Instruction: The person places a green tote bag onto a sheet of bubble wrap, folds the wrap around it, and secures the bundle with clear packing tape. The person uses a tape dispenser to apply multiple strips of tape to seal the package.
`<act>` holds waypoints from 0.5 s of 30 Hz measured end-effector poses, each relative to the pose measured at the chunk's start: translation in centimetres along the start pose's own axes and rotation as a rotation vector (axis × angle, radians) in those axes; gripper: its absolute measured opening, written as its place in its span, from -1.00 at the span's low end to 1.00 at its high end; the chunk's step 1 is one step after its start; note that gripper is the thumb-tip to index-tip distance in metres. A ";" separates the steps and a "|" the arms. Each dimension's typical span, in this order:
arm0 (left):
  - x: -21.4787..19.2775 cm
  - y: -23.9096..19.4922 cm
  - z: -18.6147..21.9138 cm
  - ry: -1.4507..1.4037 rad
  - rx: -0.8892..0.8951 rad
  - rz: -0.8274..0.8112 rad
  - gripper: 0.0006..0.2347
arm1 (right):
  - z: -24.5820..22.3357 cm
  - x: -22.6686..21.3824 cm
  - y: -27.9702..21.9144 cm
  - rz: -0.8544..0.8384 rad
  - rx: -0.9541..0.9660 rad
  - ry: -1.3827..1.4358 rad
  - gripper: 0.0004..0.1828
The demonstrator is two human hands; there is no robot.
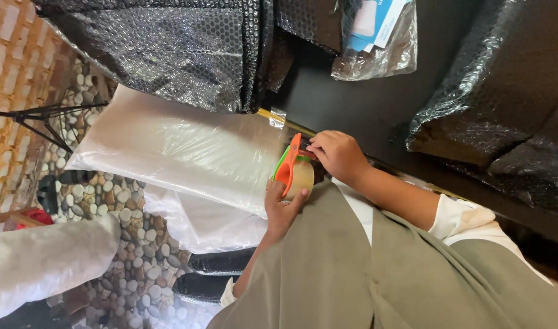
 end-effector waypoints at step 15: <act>0.0 -1.1 -3.8 0.016 -0.696 -0.072 -0.63 | -2.6 -5.3 1.9 -0.302 0.434 0.366 -0.89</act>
Point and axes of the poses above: each hand's wrist, its own y-axis towards the middle knuckle, its own x-axis out of the palm, z = x × y, the point moved 7 cm from there along y, towards the middle knuckle, and after that the axes turned 3 degrees about z, right-handed, at the moved point
